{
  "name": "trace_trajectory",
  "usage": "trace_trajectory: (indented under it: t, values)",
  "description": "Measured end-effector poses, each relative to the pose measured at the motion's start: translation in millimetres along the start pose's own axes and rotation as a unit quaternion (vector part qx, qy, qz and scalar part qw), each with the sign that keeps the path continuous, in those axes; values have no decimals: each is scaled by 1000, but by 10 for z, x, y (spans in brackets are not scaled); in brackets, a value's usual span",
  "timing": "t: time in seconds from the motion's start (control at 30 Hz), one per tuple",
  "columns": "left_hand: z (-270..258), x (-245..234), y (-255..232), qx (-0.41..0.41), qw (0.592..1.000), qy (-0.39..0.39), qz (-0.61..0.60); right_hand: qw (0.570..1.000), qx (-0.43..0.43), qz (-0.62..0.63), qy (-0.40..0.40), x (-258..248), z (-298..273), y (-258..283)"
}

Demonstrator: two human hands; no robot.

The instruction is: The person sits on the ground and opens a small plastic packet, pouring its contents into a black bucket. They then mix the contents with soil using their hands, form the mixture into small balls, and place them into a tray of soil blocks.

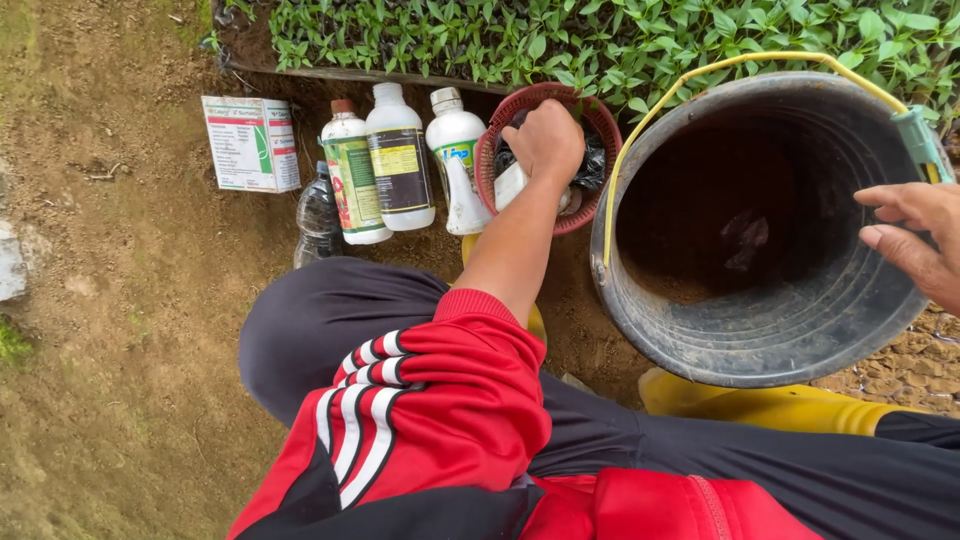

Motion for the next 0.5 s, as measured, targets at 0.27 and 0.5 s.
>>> trace_trajectory:
  t: [0.27,0.5]
  values:
    - [-232,-368,230,-92,984,56,-141,1000,-21,1,-16,14,53,-61]
    - [-414,-762,367,-106,883,108,-445,999,6,-32,-12,-218,89,115]
Point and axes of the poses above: each hand's wrist, its own z-axis towards the middle knuckle, its own x-axis out of the palm, y = z × x, the point moved 6 cm from there along z, towards the middle knuckle, and after that the axes turned 8 degrees about -x, right-handed, at the moved point
